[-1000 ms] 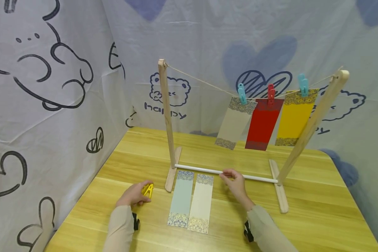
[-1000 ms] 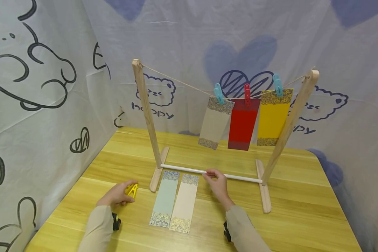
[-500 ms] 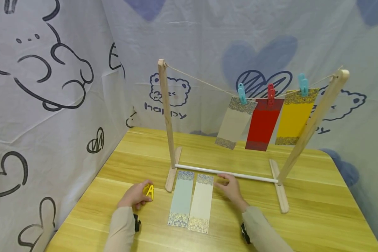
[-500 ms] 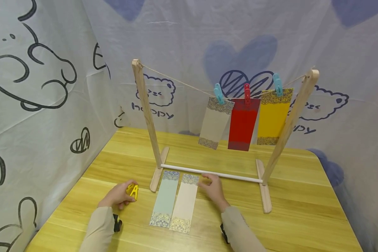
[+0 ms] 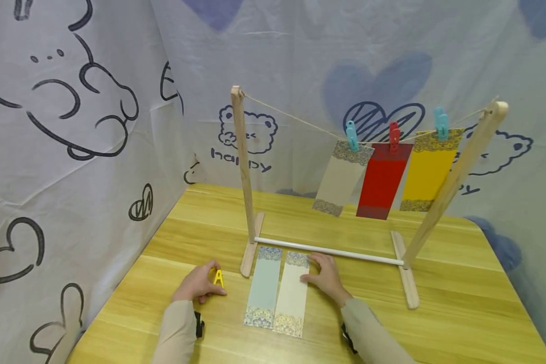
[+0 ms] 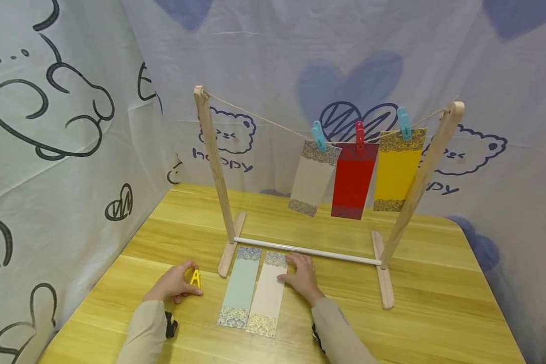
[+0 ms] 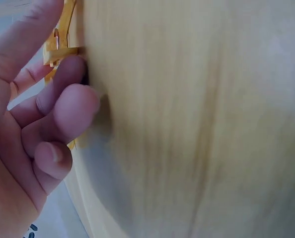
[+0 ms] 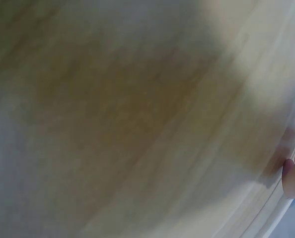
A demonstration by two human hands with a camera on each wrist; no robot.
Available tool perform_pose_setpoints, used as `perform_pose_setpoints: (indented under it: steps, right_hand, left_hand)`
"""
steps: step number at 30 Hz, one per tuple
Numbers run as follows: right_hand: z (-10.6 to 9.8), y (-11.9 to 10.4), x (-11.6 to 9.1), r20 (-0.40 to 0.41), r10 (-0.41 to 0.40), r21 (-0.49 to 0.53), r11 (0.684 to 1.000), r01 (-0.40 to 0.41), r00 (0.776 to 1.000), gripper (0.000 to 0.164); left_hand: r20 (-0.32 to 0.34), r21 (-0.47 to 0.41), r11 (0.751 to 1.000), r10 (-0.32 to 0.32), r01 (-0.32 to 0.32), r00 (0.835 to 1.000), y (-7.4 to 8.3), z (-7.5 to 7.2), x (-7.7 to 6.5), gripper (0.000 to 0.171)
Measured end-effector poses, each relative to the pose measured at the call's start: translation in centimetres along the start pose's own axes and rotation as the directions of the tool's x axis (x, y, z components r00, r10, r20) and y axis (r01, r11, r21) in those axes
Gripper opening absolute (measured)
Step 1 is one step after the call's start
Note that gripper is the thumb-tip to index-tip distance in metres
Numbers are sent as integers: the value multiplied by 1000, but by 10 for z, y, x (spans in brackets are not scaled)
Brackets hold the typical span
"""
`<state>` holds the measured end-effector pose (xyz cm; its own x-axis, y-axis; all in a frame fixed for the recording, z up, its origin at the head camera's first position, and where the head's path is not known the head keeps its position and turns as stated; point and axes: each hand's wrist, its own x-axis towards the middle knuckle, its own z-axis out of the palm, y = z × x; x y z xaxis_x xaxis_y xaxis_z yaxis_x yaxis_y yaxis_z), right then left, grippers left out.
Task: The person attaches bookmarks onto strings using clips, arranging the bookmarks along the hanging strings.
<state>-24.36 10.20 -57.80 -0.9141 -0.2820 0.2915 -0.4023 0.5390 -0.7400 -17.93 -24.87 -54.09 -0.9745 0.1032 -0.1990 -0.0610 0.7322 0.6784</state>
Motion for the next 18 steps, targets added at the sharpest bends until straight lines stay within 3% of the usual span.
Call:
perform_pose_setpoints:
  steps: [7,12,18]
  right_hand:
    - [1,-2,1,68,57,-64,997,-53,996,70]
    - [2,-2,0,87,34,-91,995,-26,996,71]
    - [-7,0,4,154,-5,-138,990,27,988,72]
  left_hand:
    - [-3,23,1000,-11,11,1000,3,0,-2,59]
    - [0,28,1000,-9,9,1000,0,0,-1,60]
    - [-47,24,1000,8,-7,999,-1,1,2,61]
